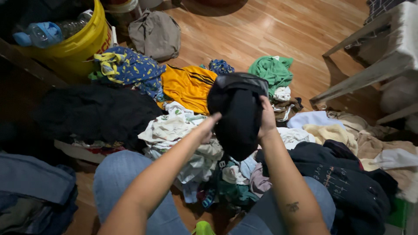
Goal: The person sorts laundry on the floor, picking up various items of clothing from a large pile and moving them into smaller groups.
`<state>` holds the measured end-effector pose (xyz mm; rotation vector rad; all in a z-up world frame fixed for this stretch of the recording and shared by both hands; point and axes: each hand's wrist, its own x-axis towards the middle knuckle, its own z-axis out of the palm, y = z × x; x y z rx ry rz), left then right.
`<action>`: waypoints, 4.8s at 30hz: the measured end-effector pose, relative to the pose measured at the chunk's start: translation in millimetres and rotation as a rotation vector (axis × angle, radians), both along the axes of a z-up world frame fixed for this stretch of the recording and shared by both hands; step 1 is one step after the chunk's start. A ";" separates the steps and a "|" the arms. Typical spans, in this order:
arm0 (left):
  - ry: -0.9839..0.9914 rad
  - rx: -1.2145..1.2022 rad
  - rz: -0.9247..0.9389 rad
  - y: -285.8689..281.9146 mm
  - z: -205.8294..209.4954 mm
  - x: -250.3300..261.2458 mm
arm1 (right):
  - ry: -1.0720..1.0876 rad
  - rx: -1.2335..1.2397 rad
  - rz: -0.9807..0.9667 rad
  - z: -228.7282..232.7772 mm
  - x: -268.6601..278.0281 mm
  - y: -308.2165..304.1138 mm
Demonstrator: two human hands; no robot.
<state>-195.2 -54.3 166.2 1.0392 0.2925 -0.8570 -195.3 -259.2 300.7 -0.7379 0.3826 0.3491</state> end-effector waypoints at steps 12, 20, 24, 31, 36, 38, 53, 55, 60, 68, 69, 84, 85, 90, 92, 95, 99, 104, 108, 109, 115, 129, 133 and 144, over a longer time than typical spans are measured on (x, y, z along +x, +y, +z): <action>-0.263 -0.899 0.358 43.7 131.0 -2.7 | 0.208 -0.879 0.227 -152.0 -3.7 18.7; -0.039 -0.765 0.107 35.7 103.0 -25.7 | 0.077 -0.034 0.261 -149.1 -21.9 68.0; -0.034 -0.653 -0.128 63.9 76.6 -15.4 | 0.033 0.012 0.078 -127.3 14.5 28.7; -0.416 0.392 -0.881 75.9 26.7 -48.6 | -0.243 -0.121 0.100 -14.9 0.4 33.8; -1.161 0.591 -1.147 111.7 -22.1 -63.0 | -0.445 -0.316 0.493 6.8 -26.6 76.9; -1.148 0.834 -1.080 159.8 10.4 -53.3 | -0.491 -0.387 0.623 0.4 -26.2 83.0; -1.025 1.826 0.556 403.1 214.0 -101.7 | -1.207 -1.380 0.797 -44.5 111.5 273.1; -0.982 1.845 0.755 410.2 196.5 -96.7 | -1.096 -1.038 0.506 -78.1 115.2 306.0; -0.948 1.681 0.549 382.0 173.1 -69.4 | -1.039 -1.121 0.210 -150.5 91.7 304.8; -0.818 1.354 -0.156 268.0 156.0 -14.1 | -0.730 -1.514 0.051 -230.7 61.5 95.3; -0.799 1.362 -0.201 249.1 157.3 -6.1 | -0.681 -1.520 0.023 -239.0 60.9 66.0; -0.412 1.247 -0.886 45.6 -41.1 56.5 | 0.009 -1.874 0.460 -242.1 21.5 -83.5; -0.406 1.283 -0.943 41.1 -56.8 44.1 | 0.011 -1.956 0.592 -244.5 24.7 -77.7; -0.303 1.302 -1.121 29.1 -82.7 43.6 | 0.092 -2.035 0.918 -317.5 27.4 -107.8; -0.258 1.205 -1.243 28.4 -79.4 66.4 | 0.270 -2.058 1.156 -351.5 38.7 -131.8; -0.558 1.227 -0.969 0.8 -79.7 76.3 | 0.207 -1.685 1.319 -369.6 58.4 -176.4; -0.672 1.167 -0.621 -45.9 -110.4 78.9 | 0.108 -1.377 1.243 -329.2 120.7 -225.8; -0.720 1.132 -0.378 -70.4 -183.6 48.2 | 0.130 -2.091 0.303 -237.0 172.8 -198.3; -0.738 1.413 -0.836 -69.0 -220.3 16.1 | 0.099 -2.064 0.316 -244.7 204.1 -177.3; -0.689 1.413 -0.836 -72.3 -223.9 15.0 | 0.073 -2.072 0.338 -261.3 203.6 -177.6; -0.482 1.403 -0.990 -82.9 -203.4 30.2 | -0.019 -2.119 0.177 -336.3 154.8 -193.0; -1.003 1.579 -0.319 -31.1 -101.8 170.5 | -0.396 -1.966 0.607 -230.3 249.8 -93.7; -0.596 1.472 -0.437 21.6 -90.9 161.2 | -0.631 -1.810 0.427 -277.9 283.6 -28.8; -0.464 1.387 -0.475 23.9 -112.3 164.1 | -0.601 -1.498 0.310 -400.7 288.4 -22.6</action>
